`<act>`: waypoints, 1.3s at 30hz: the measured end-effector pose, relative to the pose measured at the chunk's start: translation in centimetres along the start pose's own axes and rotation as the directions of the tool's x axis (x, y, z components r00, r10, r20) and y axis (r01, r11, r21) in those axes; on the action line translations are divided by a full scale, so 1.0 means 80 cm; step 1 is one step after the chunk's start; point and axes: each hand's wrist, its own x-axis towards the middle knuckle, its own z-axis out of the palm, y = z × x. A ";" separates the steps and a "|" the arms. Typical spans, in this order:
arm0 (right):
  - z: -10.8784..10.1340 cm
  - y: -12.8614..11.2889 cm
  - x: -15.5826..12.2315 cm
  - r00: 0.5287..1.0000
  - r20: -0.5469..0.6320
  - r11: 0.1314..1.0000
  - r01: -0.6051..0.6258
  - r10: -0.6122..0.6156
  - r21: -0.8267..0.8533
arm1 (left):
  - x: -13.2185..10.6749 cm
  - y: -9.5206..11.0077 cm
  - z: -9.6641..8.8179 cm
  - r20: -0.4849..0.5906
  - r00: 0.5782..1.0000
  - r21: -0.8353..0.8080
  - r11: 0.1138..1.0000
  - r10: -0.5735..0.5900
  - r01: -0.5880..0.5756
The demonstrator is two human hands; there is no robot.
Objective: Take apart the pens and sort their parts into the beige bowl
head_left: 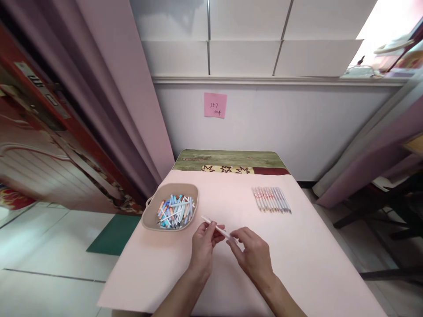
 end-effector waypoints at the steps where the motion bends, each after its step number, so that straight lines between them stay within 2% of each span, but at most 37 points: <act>1: 0.002 -0.001 -0.003 1.000 0.022 1.000 -0.003 0.003 -0.021 | 0.001 -0.002 0.000 0.012 1.000 0.045 0.999 0.015 -0.016; 4: 0.008 0.004 -0.006 0.991 0.117 0.995 -0.064 0.072 -0.071 | 0.006 -0.011 -0.003 0.057 0.998 0.193 0.980 0.031 -0.041; 7: 0.011 0.032 0.009 0.962 0.175 0.976 -0.193 0.208 -0.101 | 0.014 -0.022 -0.018 0.089 0.989 0.367 0.919 0.118 -0.143; 9: 0.011 0.062 0.032 0.923 0.154 0.928 -0.323 0.352 -0.183 | 0.020 -0.030 -0.033 0.095 0.968 0.488 0.837 0.231 -0.248; 11: 0.011 0.096 0.060 0.859 0.131 0.848 -0.444 0.495 -0.290 | 0.024 -0.037 -0.047 0.130 0.939 0.588 0.737 0.319 -0.332; 13: 0.012 0.123 0.085 0.833 0.082 0.802 -0.495 0.548 -0.335 | 0.026 -0.042 -0.057 0.169 0.917 0.633 0.674 0.361 -0.382; 16: 0.018 0.145 0.108 0.812 0.026 0.758 -0.532 0.583 -0.377 | 0.027 -0.044 -0.062 0.187 0.916 0.640 0.663 0.355 -0.388; 25: 0.035 0.151 0.129 0.779 -0.027 0.687 -0.568 0.626 -0.454 | 0.030 -0.039 -0.060 0.185 0.927 0.647 0.670 0.326 -0.365; 32: 0.027 0.151 0.138 0.762 -0.019 0.673 -0.584 0.648 -0.454 | 0.031 -0.041 -0.063 0.218 0.923 0.668 0.641 0.316 -0.377; 35: 0.017 0.141 0.127 0.773 -0.018 0.692 -0.577 0.634 -0.434 | 0.033 -0.042 -0.065 0.232 0.919 0.658 0.644 0.319 -0.389; 39: 0.014 0.115 0.077 0.800 0.043 0.754 -0.545 0.599 -0.366 | 0.032 -0.046 -0.066 0.216 0.918 0.601 0.696 0.333 -0.394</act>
